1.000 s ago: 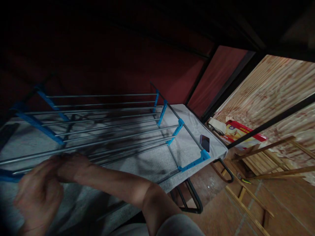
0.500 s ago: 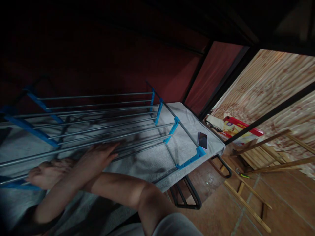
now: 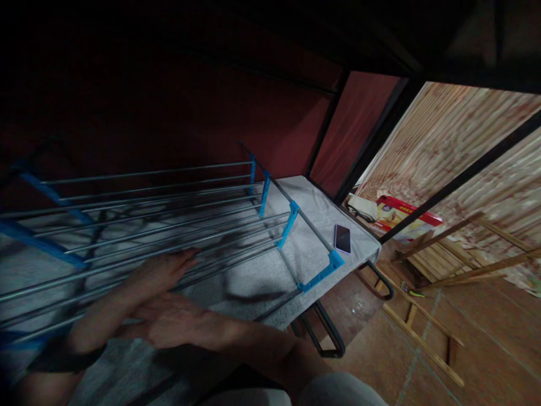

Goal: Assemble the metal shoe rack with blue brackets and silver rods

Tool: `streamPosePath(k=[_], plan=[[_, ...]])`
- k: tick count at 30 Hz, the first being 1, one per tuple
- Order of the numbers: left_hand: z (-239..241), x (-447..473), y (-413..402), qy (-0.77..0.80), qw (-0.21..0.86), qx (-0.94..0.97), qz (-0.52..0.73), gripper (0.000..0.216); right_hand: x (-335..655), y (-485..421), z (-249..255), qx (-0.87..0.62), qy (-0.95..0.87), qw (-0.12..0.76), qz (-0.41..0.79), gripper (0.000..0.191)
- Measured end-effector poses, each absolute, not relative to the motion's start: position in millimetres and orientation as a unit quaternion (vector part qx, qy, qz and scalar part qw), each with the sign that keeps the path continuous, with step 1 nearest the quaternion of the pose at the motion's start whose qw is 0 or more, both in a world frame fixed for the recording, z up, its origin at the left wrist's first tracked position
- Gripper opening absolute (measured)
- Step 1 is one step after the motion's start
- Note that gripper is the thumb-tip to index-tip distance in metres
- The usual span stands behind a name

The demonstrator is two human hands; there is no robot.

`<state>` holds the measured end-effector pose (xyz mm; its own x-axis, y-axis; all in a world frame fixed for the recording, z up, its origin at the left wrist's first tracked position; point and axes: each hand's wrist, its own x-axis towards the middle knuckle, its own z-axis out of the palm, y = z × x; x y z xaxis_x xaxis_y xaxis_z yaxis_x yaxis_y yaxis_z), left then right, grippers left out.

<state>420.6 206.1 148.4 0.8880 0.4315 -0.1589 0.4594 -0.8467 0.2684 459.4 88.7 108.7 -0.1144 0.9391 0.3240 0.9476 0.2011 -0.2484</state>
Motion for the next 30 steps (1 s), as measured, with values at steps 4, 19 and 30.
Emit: streamPosePath(k=[4,19,30], plan=[[147.7,423.3,207.5,0.227,0.133,0.963,-0.051,0.056,539.7,19.4,58.2,-0.715,-0.621,0.321,0.01,0.031],[144.3,414.9,202.1,0.242,0.061,0.968,-0.036,0.058,715.5,0.5,58.7,-0.79,-0.274,0.543,-0.076,0.053],[135.9,413.1,204.8,0.249,0.072,0.965,-0.035,0.056,713.2,7.0,64.5,-0.791,-0.228,0.563,-0.07,0.03]])
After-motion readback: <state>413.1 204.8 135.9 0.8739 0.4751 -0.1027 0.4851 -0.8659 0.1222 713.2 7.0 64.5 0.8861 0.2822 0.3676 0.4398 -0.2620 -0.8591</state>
